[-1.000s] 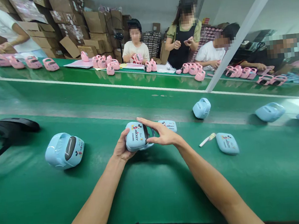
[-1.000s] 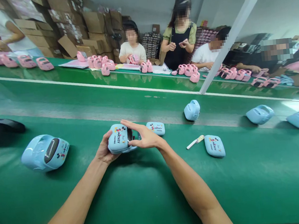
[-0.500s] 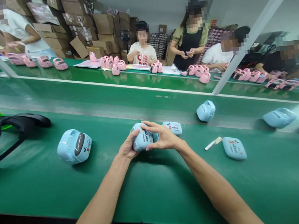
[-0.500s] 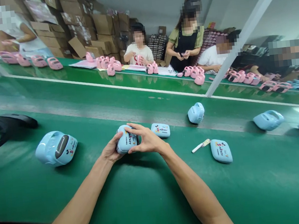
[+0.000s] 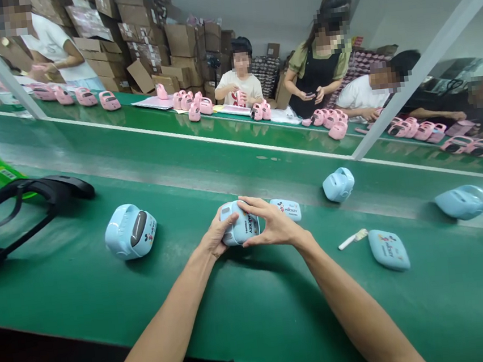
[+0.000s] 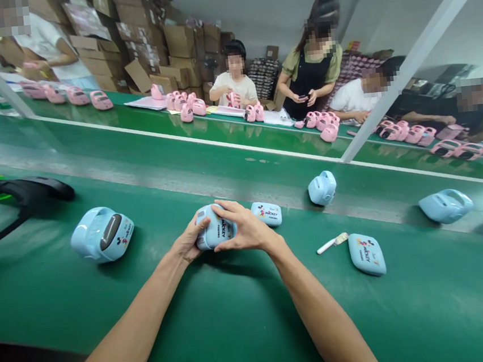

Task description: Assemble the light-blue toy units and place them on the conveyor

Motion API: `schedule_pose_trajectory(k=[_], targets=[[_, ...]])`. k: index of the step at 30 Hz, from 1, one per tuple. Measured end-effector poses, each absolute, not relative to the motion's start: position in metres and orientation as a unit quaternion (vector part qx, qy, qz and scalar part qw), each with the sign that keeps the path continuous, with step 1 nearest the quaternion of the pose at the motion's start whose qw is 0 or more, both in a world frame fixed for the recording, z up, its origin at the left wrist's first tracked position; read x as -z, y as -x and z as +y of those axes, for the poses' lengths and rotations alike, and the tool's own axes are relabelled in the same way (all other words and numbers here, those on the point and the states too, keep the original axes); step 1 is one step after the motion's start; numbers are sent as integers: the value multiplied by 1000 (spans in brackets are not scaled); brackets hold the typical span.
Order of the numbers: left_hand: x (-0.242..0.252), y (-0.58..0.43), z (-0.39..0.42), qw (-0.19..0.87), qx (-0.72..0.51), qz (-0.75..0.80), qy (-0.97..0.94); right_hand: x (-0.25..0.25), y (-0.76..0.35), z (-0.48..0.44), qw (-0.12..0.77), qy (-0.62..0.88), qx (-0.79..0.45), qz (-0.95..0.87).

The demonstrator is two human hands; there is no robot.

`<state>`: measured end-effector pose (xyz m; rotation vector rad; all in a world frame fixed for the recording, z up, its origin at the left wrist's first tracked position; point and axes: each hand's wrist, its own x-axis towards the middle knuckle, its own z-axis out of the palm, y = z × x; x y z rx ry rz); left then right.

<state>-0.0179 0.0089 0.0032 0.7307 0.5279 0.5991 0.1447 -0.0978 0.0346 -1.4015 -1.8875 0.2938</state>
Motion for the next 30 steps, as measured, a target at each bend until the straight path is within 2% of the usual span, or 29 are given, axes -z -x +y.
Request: schedule_pose_trajectory(k=[9,21,30], targets=[[-12,15,3,843,-282,266,-374,-39,-146,-102,368,570,-120,-725],[-9,12,5,859,-285,248,-345,-32,-136,-96,421,566,-153,-692],[8,7,11,863,-306,243,-321,-33,-127,-92,473,557,-230,-643]])
